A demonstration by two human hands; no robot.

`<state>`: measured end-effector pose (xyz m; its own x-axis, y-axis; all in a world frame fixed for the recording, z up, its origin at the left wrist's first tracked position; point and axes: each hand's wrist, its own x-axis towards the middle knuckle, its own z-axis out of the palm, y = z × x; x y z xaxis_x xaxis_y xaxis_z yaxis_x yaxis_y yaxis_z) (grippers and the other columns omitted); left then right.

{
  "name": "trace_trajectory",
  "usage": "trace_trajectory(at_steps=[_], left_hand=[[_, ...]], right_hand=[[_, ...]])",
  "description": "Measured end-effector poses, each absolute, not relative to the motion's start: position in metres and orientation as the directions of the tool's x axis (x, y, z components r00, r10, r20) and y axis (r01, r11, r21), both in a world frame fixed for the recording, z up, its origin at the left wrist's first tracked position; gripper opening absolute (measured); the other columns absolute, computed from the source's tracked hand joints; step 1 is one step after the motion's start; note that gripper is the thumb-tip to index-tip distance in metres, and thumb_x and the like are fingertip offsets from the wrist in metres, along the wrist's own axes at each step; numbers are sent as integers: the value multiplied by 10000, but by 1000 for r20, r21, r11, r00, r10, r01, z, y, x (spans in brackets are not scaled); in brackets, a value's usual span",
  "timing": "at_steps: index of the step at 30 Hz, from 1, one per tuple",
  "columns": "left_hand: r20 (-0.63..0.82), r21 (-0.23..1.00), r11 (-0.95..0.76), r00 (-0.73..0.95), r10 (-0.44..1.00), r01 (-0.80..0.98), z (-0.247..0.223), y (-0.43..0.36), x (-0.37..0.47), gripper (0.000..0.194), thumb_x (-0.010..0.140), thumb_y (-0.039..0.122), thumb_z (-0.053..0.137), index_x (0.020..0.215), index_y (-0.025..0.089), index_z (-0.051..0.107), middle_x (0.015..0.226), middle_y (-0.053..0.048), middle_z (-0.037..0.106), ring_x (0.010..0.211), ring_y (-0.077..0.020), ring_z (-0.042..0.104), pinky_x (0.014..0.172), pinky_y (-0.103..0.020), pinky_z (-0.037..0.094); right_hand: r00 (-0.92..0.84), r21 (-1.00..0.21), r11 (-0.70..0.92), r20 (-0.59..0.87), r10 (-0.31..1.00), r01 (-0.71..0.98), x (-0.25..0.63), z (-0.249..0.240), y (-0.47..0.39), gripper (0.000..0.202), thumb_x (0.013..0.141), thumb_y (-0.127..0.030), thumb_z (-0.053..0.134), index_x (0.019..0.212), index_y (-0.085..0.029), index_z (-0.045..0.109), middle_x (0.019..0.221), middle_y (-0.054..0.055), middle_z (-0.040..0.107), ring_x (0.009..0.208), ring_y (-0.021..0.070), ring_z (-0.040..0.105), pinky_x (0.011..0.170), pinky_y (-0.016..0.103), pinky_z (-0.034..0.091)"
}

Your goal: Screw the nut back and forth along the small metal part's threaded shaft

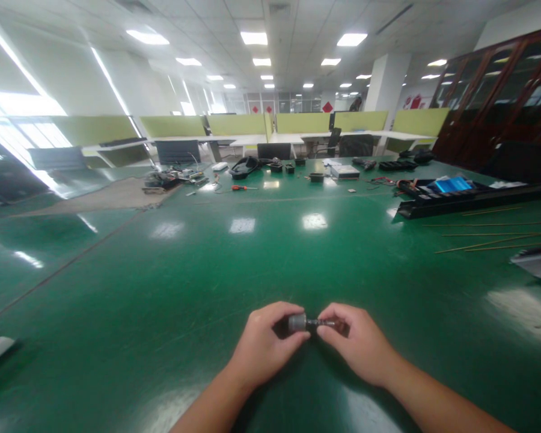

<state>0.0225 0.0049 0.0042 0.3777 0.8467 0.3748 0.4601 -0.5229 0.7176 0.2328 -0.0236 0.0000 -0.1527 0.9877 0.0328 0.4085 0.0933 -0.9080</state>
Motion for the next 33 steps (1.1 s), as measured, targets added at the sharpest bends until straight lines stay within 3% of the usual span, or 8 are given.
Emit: trace_trajectory(at_steps=[25,33], left_hand=[[375,715,-514,360,854,474,7,5,24,272,708,185,813,961,256,742,911,15,768,845,-181,720,785,-269,544],[376,710,-511,353,857,484,6,5,24,255,715,212,795,965,235,748,912,-24,768,841,-205,719,793,-297,559]], right_hand=[[-129,-912,75,25,991,403,234,-1,-23,126,835,-281,641,818,-168,694,685,-1,631,637,154,550,600,251,392],[-128,-911,70,19,992,406,234,1,-24,116,836,-266,643,823,-164,698,676,-5,628,631,149,554,598,245,391]])
